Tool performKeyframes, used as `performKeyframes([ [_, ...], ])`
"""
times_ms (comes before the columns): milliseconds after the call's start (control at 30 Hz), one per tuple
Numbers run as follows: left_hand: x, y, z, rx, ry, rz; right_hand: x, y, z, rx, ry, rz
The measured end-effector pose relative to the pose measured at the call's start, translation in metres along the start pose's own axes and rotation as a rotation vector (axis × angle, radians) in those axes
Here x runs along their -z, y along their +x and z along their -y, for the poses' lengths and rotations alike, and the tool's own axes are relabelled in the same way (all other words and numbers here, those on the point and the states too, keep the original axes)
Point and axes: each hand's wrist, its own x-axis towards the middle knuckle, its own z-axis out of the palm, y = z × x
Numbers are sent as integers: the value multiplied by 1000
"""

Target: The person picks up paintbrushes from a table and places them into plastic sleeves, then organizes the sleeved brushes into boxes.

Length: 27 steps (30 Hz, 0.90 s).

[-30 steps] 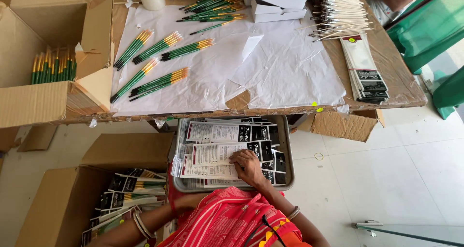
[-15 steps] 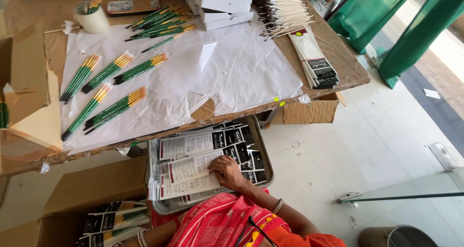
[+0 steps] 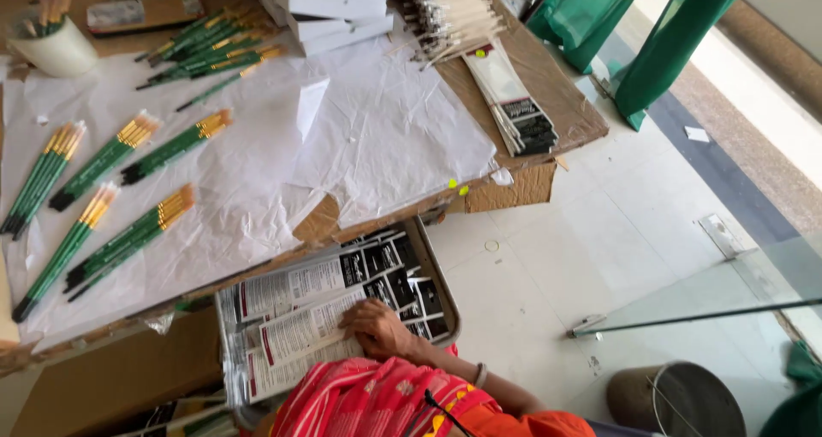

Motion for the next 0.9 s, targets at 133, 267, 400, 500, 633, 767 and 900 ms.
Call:
performKeyframes([
  [133,159,28,-10,98,-17,-52,59,3,0,13,79,-90],
  [267,340,25,-55,142,-7,-36,184,9,-20,-120,-225,-480],
  [400,447,86,-125,-484,-170,-487,271,-7,-78,-421,-688,-792],
  [500,498,187,-185,-751,-155,-671,306,-17,-110,-482,-813,-762],
  [633,537,344,-263,-828,-140,-810,312,-22,-147,-504,-897,-563],
  [767,539,442,-323,-829,-110,-909,301,-32,-174,-494,-812,-633],
  [900,543,478,-348,-619,163,-882,291,-29,-197,-414,-844,-822],
])
